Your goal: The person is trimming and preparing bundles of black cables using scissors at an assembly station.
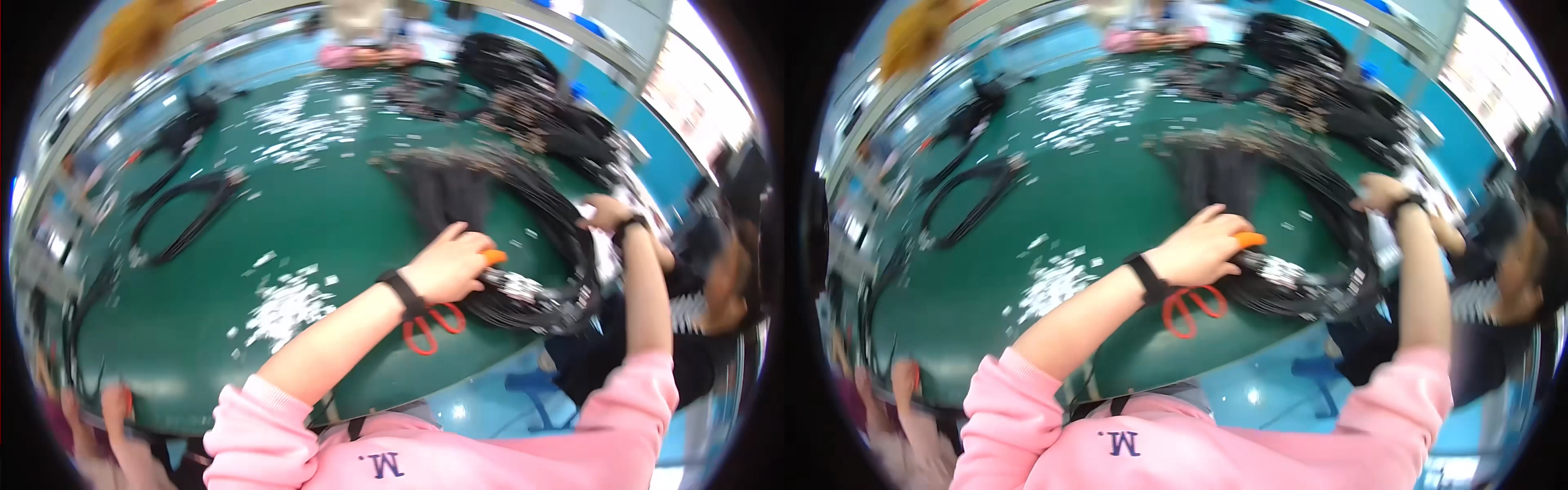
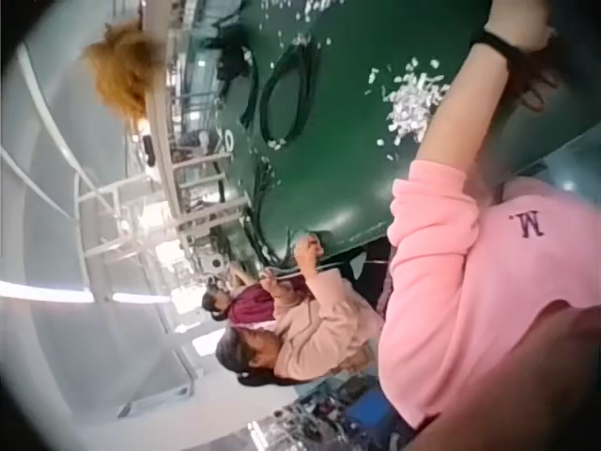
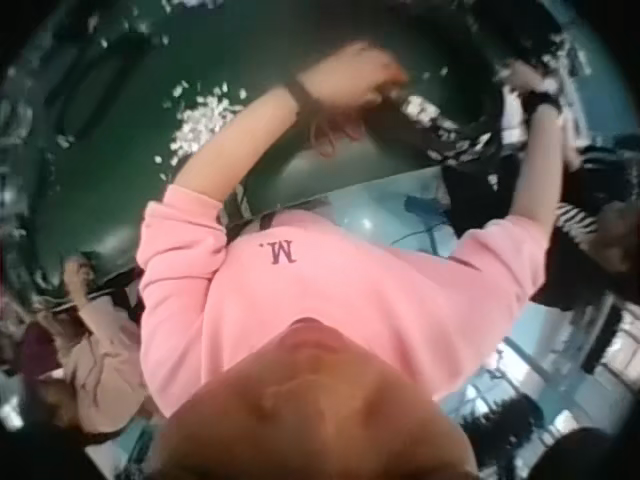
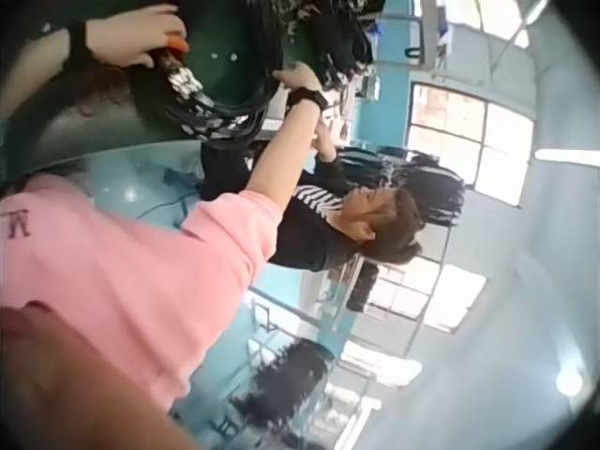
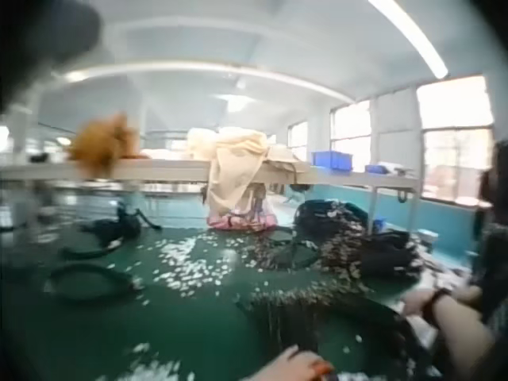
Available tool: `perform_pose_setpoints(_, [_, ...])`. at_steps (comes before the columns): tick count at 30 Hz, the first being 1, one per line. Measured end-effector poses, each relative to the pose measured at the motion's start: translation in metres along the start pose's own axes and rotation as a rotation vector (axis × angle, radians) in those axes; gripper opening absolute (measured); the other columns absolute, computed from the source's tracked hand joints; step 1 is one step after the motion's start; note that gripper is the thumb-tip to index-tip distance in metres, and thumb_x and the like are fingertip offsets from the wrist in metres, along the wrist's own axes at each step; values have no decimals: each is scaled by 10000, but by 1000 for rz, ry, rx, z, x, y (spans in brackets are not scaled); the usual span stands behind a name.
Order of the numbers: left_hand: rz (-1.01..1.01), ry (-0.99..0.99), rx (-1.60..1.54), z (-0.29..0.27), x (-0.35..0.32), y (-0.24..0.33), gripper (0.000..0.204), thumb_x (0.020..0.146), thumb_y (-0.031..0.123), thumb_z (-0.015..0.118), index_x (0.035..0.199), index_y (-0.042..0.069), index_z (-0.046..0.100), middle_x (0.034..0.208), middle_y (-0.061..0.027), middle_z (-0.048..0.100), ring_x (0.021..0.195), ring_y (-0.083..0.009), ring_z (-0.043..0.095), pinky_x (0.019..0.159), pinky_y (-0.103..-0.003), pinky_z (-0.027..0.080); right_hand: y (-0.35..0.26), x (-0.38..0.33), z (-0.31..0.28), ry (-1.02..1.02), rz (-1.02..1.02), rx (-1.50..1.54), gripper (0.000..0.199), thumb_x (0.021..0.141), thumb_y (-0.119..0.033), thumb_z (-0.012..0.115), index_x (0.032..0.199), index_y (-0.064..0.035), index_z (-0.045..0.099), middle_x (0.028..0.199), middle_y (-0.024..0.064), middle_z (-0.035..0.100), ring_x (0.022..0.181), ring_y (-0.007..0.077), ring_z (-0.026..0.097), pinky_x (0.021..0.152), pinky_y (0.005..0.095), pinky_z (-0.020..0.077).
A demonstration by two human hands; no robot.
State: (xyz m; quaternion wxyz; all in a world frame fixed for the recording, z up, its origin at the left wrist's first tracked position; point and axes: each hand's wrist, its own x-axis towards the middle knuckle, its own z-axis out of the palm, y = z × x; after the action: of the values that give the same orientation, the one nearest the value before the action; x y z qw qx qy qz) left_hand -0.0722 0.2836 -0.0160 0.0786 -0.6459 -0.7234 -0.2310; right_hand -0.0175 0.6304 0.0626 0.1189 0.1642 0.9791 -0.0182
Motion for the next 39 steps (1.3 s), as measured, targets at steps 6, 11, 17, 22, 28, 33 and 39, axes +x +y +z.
perform_pose_setpoints(6, [-387, -24, 94, -96, -100, -44, 332, 749, 230, 630, 1026, 51, 591, 986, -118, 576, 960, -296, 540, 818, -382, 443, -76, -40, -4, 403, -366, 175, 364, 723, -131, 597, 1073, -65, 527, 794, 167, 610, 763, 328, 596, 693, 386, 462])
perform_pose_setpoints(11, [-1038, 183, 394, -169, -279, -126, 334, 766, 201, 606, 1077, 79, 595, 1031, -129, 593, 997, -297, 542, 848, -382, 439, -176, -107, 5, 190, -482, 263, 439, 681, -75, 636, 1100, -42, 509, 796, 120, 627, 616, 189, 596, 588, 298, 467])
perform_pose_setpoints(17, [-1267, 223, 501, -197, -462, -178, 683, 738, 276, 664, 1300, 27, 367, 1272, -169, 452, 1166, -308, 430, 986, -372, 354, -237, -139, 18, -4, -633, 224, 415, 699, -131, 675, 1081, -48, 536, 834, 110, 641, 691, 225, 628, 652, 310, 491])
perform_pose_setpoints(22, [-1330, 33, 485, -197, -477, -197, 531, 746, 302, 670, 1182, 48, 505, 1123, -142, 523, 1073, -299, 488, 929, -380, 394, -277, -140, 14, -134, -634, 196, 396, 730, -160, 665, 1090, -57, 535, 804, 99, 634, 716, 227, 623, 664, 312, 484])
perform_pose_setpoints(28, [-1214, -142, 518, -205, -471, -181, 295, 832, 237, 571, 1026, 16, 556, 1020, -128, 515, 984, -297, 513, 823, -384, 435, -314, -126, 11, -162, -744, 180, 384, 761, -181, 644, 1099, -46, 522, 817, 112, 630, 717, 242, 622, 650, 317, 484])
perform_pose_setpoints(33, [-1082, -120, 594, -226, -458, -137, 257, 853, 210, 537, 979, -14, 546, 1000, -146, 514, 925, -316, 535, 751, -415, 439, -342, -112, 15, -169, -911, 177, 367, 776, -191, 636, 1100, -62, 521, 868, 118, 634, 768, 260, 625, 675, 330, 490])
perform_pose_setpoints(39, [-1050, 341, 420, -246, -398, -39, 211, 844, 148, 536, 964, -24, 512, 936, -218, 510, 799, -414, 531, 676, -430, 427, -472, -92, 54, -573, -963, 1084, 532, 864, -233, 588, 1293, -18, 360, 1241, 153, 474, 1085, 191, 505, 897, 298, 423])
